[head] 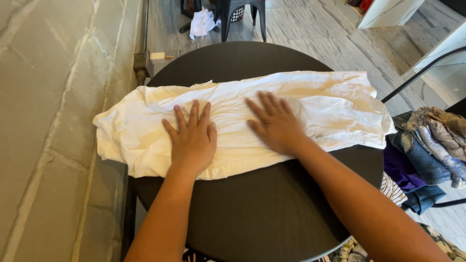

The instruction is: Smoothing and folding a white shirt on a round table into a neat square.

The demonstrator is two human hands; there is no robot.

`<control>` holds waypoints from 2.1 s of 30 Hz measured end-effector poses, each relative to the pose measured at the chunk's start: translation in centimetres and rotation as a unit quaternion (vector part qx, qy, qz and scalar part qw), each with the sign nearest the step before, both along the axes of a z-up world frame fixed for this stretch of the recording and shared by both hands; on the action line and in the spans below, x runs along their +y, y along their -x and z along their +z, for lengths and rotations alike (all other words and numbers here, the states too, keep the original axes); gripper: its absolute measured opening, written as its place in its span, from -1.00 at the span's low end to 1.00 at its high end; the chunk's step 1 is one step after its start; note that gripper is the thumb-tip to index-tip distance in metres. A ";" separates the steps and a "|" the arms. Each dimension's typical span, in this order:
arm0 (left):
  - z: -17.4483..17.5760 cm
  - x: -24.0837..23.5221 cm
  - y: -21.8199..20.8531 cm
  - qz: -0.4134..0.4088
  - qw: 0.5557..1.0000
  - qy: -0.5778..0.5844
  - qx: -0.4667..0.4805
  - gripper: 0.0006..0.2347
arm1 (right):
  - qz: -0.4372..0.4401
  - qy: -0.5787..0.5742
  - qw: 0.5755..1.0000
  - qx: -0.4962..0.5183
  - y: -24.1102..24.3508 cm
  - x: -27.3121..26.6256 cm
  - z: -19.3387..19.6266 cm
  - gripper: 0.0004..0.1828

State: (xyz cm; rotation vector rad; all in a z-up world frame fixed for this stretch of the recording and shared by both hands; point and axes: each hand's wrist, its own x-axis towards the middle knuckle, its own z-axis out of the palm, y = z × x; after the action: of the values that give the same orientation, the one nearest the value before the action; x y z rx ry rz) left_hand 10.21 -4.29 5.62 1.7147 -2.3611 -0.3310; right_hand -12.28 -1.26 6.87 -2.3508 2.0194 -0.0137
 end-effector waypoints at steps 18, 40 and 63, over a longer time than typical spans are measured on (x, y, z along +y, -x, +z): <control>-0.9 -0.5 4.7 -0.014 0.984 0.165 -0.070 -0.47 | -0.187 0.073 0.977 -0.076 14.0 1.8 -3.4 -0.44; 1.1 2.2 12.0 -0.215 0.976 0.017 0.000 -0.47 | -0.443 0.128 0.779 -0.425 22.1 2.9 -1.9 -0.11; 0.7 2.0 11.3 -0.180 0.872 0.047 0.454 -0.64 | -0.377 0.190 0.702 -0.574 14.4 4.7 8.1 -0.43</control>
State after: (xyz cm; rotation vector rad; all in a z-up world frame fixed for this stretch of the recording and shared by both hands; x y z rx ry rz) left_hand -1.12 -2.26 6.28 0.7554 -1.8722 -0.8423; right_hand -26.65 3.44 15.01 -0.7885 1.9944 -1.5574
